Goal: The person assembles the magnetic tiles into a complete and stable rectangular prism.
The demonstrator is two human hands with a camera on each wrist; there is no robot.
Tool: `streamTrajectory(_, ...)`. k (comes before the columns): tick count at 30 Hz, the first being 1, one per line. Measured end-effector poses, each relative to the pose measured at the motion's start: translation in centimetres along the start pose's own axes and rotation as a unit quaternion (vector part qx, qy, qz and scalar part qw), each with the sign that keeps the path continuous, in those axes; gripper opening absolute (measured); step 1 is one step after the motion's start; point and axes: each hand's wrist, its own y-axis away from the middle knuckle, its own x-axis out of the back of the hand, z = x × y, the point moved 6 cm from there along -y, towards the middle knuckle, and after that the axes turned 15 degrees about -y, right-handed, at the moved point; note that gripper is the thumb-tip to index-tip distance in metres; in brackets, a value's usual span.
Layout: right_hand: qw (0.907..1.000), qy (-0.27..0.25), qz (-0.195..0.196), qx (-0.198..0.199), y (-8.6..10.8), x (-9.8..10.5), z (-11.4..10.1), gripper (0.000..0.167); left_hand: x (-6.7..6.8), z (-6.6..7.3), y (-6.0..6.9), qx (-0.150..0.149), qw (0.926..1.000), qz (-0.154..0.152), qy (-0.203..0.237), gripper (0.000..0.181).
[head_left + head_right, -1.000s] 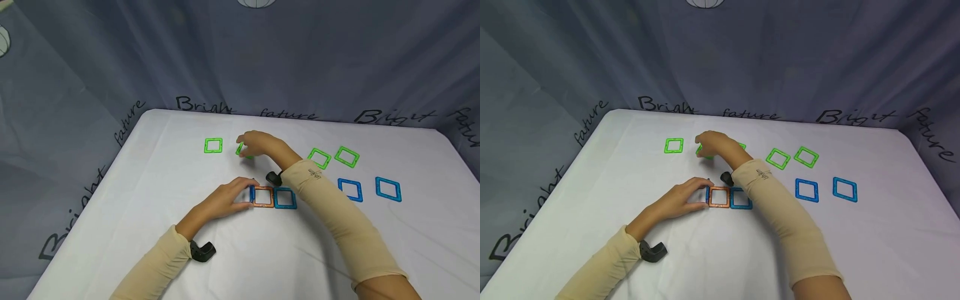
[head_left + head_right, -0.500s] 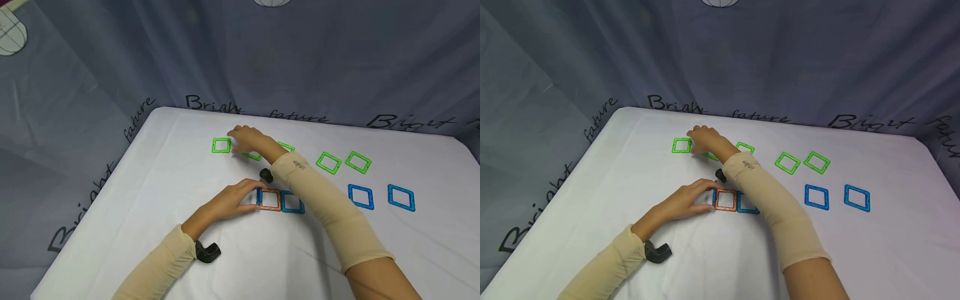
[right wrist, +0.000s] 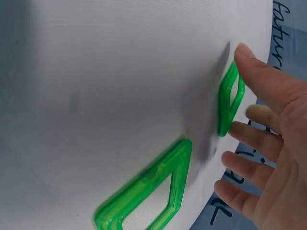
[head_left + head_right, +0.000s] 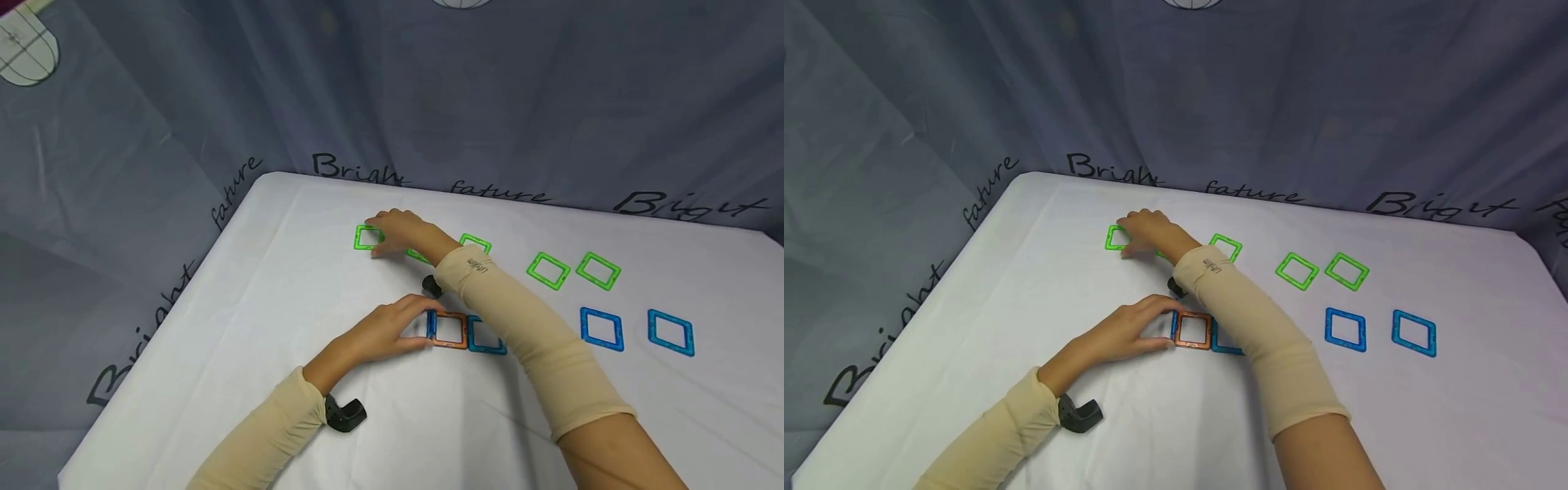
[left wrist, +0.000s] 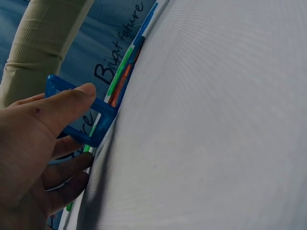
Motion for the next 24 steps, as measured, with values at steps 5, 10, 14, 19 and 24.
streamTrajectory(5,0.9996,0.027,0.002,-0.005,0.2,-0.3,-0.2,0.067,0.0,0.1,0.0,-0.004,1.0000,0.003,-0.001,0.048)
streamTrajectory(10,0.9988,0.049,0.006,-0.002,0.5,-0.4,-0.3,0.062,0.0,0.1,0.0,-0.001,1.0000,0.000,-0.004,0.049)
streamTrajectory(14,0.9986,0.053,0.003,0.000,0.8,-0.5,-0.3,0.060,0.0,0.2,0.1,0.000,1.0000,-0.001,-0.002,0.049)
streamTrajectory(19,0.9990,0.044,0.000,0.004,1.8,-0.6,-0.3,0.058,0.0,0.1,0.1,0.003,1.0000,-0.002,-0.002,0.049)
streamTrajectory(24,0.9990,0.044,0.003,0.004,3.4,-0.9,0.2,0.055,0.0,0.2,0.1,0.001,1.0000,-0.003,-0.009,0.050)
